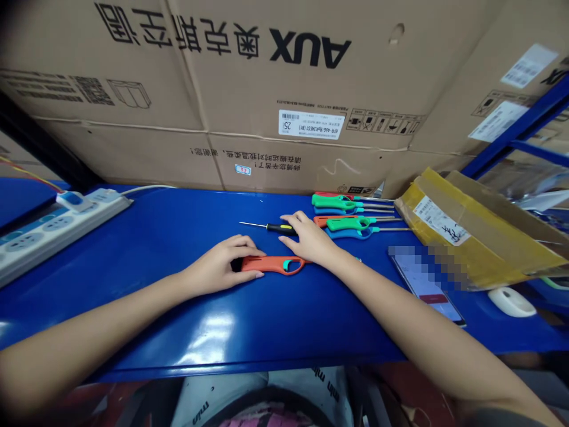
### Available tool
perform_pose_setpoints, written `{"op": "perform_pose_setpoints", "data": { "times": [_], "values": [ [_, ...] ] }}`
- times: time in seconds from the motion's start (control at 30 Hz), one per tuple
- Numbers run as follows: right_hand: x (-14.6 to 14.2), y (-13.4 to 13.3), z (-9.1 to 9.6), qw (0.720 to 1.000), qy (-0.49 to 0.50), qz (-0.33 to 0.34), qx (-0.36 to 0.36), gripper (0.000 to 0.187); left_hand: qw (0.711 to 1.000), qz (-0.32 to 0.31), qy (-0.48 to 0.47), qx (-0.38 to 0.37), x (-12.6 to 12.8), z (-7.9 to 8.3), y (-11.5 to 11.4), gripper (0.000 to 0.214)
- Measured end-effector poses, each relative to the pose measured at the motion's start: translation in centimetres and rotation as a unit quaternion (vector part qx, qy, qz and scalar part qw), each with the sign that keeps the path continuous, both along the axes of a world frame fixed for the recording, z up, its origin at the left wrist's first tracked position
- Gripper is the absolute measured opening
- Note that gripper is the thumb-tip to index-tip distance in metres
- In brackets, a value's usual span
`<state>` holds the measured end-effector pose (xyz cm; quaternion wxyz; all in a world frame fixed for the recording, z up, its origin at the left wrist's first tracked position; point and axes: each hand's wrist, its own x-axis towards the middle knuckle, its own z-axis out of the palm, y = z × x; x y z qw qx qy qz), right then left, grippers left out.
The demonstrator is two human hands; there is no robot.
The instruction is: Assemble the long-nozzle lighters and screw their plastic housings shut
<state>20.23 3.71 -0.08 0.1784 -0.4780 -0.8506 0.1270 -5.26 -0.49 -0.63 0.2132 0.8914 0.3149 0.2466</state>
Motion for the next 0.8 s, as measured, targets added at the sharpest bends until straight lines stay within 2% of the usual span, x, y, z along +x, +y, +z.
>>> {"op": "perform_pose_setpoints", "data": {
  "times": [0.1, 0.3, 0.5, 0.6, 0.73, 0.77, 0.8],
  "values": [
    [-0.9, 1.0, 0.3, 1.0, -0.024, -0.015, 0.002, 0.025, 1.0, 0.011, 0.012, 0.009, 0.1, 0.1, -0.2, 0.032],
    [-1.3, 1.8, 0.1, 0.998, 0.008, -0.067, 0.021, 0.019, 0.997, 0.035, 0.06, 0.046, -0.4, 1.1, -0.1, 0.027],
    [-1.5, 2.2, 0.1, 0.994, 0.062, -0.087, 0.014, 0.016, 0.997, 0.027, 0.057, 0.043, -0.6, 0.9, 0.2, 0.023],
    [-1.3, 1.9, 1.0, 0.989, 0.103, -0.106, 0.029, 0.018, 0.999, 0.026, 0.034, 0.028, -0.5, 0.6, 0.3, 0.025],
    [-0.1, 0.5, 3.2, 0.978, 0.162, -0.126, 0.046, 0.027, 1.0, 0.021, -0.014, -0.004, -0.3, 0.0, 0.4, 0.026],
    [0.2, 0.0, 3.8, 0.973, 0.184, -0.134, 0.047, 0.03, 1.0, 0.017, -0.024, -0.01, -0.2, -0.1, 0.4, 0.027],
    [0.5, -0.5, 4.4, 0.958, 0.247, -0.144, 0.028, 0.033, 0.999, 0.012, -0.031, -0.016, -0.1, -0.2, 0.3, 0.027]
  ]
}}
